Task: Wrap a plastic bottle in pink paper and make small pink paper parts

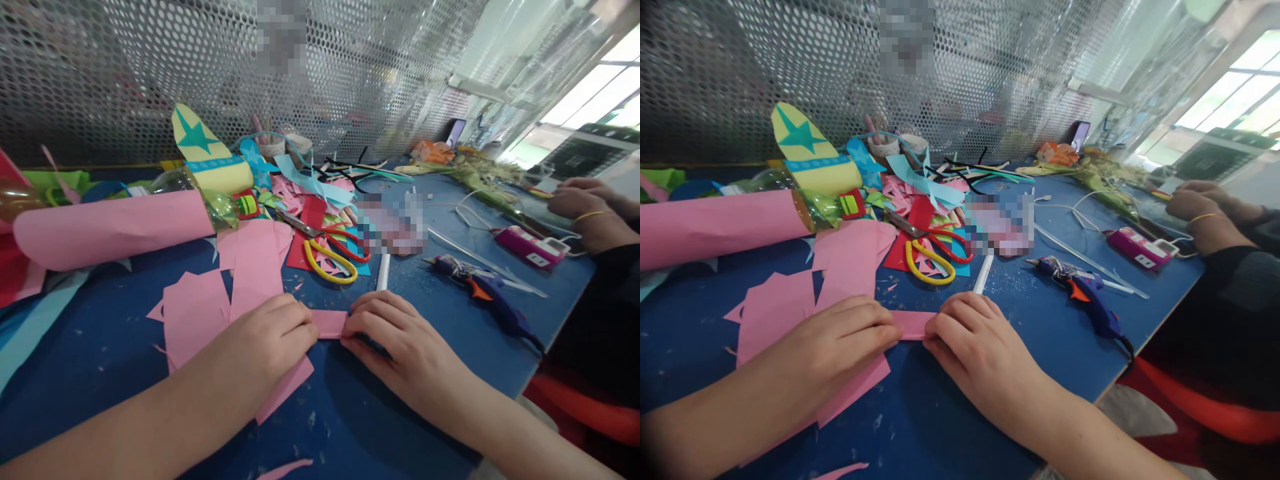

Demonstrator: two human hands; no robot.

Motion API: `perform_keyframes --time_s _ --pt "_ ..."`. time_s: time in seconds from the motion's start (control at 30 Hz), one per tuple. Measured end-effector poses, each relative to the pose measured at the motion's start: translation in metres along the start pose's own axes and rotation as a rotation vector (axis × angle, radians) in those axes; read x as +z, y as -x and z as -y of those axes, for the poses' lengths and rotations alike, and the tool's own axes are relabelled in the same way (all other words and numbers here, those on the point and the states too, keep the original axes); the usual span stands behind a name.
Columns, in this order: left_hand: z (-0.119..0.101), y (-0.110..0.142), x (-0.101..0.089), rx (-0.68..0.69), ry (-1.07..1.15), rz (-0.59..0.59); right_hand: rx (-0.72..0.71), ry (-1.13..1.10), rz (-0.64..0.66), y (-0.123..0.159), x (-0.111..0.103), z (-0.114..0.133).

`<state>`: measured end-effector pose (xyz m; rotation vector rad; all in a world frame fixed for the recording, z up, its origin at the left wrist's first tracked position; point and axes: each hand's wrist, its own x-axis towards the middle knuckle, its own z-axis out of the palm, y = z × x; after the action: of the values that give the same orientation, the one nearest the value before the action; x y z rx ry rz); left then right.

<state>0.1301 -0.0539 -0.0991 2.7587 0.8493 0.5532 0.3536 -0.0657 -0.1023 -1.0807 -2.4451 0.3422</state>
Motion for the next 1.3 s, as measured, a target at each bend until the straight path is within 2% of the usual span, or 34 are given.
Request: perform_keyframes --time_s 0.07,0.23,0.33,0.4,0.47,0.6,0.67,0.9,1.13,1.3 --pt "-0.001 0.0 -0.0003 0.039 -0.093 0.017 -0.029 0.018 -0.011 0.0006 -0.0003 -0.0013" --pt "-0.0006 -0.0003 0.0023 0.12 -0.203 -0.104 -0.037 -0.019 -0.061 -0.0004 -0.0002 -0.004" --pt "0.0 -0.0011 0.0 0.121 -0.193 -0.023 -0.031 -0.023 -0.061 -0.0007 -0.0003 -0.0044" --pt "0.0006 -0.0011 -0.0018 0.122 -0.169 -0.022 -0.02 -0.018 -0.062 -0.0006 -0.0005 -0.0044" --pt "0.0013 -0.0006 -0.0016 0.085 -0.099 -0.013 -0.009 -0.013 -0.067 -0.0005 -0.0005 -0.0044" --pt "0.0026 -0.0012 0.0039 -0.098 0.165 -0.001 -0.002 -0.021 -0.074 -0.0016 -0.0006 -0.0038" --pt "0.0026 -0.003 0.0055 -0.135 0.206 -0.001 -0.002 -0.03 -0.065 -0.0025 -0.0007 -0.0031" --pt "0.0022 -0.0043 0.0038 -0.087 0.039 0.041 0.006 -0.007 -0.035 -0.0017 -0.0006 -0.0013" --pt "0.0028 -0.002 0.0038 0.016 -0.09 -0.009 0.009 -0.017 -0.012 -0.0038 0.0011 -0.0014" --pt "0.0038 -0.0036 0.0038 0.005 -0.094 0.067 0.018 0.077 0.016 -0.0029 0.0014 0.0019"
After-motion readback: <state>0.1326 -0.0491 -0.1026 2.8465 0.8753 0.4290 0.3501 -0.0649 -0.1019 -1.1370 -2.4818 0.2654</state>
